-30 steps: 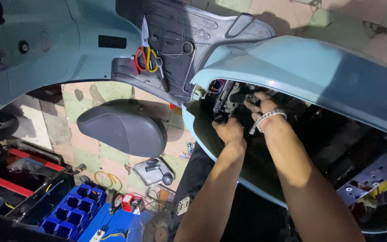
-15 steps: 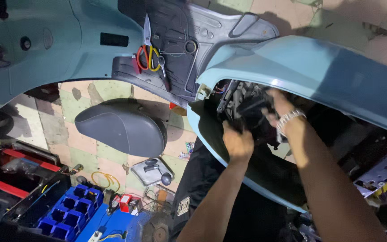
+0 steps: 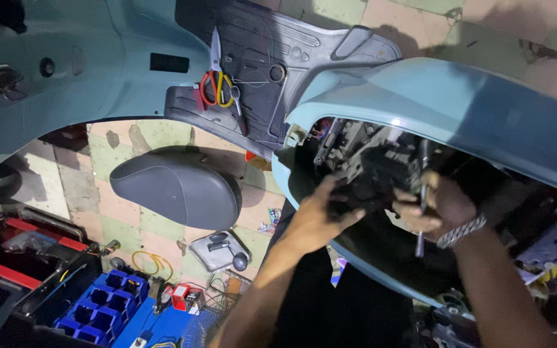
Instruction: The person repairs the internal components of a scooter by using a socket wrench to tighten bolts on a battery and manipulating electrical wires and connectors inside the under-seat compartment.
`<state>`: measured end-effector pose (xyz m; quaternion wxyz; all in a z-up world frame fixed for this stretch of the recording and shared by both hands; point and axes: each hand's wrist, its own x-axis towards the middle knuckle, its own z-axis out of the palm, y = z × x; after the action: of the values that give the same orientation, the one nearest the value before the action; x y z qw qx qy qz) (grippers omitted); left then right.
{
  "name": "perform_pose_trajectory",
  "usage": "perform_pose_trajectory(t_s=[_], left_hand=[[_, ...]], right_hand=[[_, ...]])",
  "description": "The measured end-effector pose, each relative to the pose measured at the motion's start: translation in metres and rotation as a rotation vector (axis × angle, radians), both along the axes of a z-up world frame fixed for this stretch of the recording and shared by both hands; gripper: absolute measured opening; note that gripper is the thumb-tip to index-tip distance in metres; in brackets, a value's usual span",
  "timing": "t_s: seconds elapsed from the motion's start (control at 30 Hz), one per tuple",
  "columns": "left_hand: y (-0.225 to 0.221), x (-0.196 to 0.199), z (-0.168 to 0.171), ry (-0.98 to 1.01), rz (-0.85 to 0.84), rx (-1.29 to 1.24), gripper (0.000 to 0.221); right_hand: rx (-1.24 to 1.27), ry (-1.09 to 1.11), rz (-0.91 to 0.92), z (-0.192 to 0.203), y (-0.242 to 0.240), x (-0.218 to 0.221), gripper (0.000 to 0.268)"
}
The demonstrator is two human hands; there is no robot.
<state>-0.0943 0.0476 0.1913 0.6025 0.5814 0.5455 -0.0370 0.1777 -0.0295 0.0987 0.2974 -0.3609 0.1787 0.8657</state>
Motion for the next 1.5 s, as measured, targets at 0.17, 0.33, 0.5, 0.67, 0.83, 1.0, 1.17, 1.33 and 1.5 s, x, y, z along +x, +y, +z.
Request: perform_pose_trajectory(t_s=[0.17,0.33,0.5,0.67,0.83,1.0,1.17,1.33,1.5], left_hand=[[-0.011,-0.036,0.052,-0.159,0.395,-0.288,0.042],[-0.03,-0.087,0.068,0.094,0.107,0.071,0.026],[0.011,-0.103,-0.003,-0.072,1.011,0.195,0.02],[0.153,-0.085,-0.186,-0.327,1.125,0.222,0.03],[0.283,-0.022,-0.322,-0.358,1.1,0.135,0.029],[0.29,-0.004,-0.274,-0.555,1.115,-0.132,0.027],[0.17,-0.05,-0.119,-0.322,0.74,0.351,0.03],[0.087,-0.082,-0.032,-0.15,0.656,0.104,0.023],[0.069,-0.113,-0.096,-0.044,0.888,-0.128,0.019]], right_hand=[[-0.041,-0.091,0.004,0.041,-0.047,-0.048,0.013],[0.015,0.081,0.396,0.077,-0.023,-0.094,0.053],[0.181,-0.174,0.105,0.091,0.048,-0.106,0.044],[0.047,-0.641,0.15,0.078,0.058,-0.122,0.023],[0.069,-0.656,0.226,0.067,0.054,-0.132,0.018],[0.114,-0.673,0.278,0.067,0.062,-0.15,0.02],[0.179,-0.538,0.05,0.071,0.09,-0.179,0.037],[0.179,-0.519,-0.092,0.059,0.11,-0.222,0.054],[0.333,-0.701,0.233,0.041,0.111,-0.257,0.057]])
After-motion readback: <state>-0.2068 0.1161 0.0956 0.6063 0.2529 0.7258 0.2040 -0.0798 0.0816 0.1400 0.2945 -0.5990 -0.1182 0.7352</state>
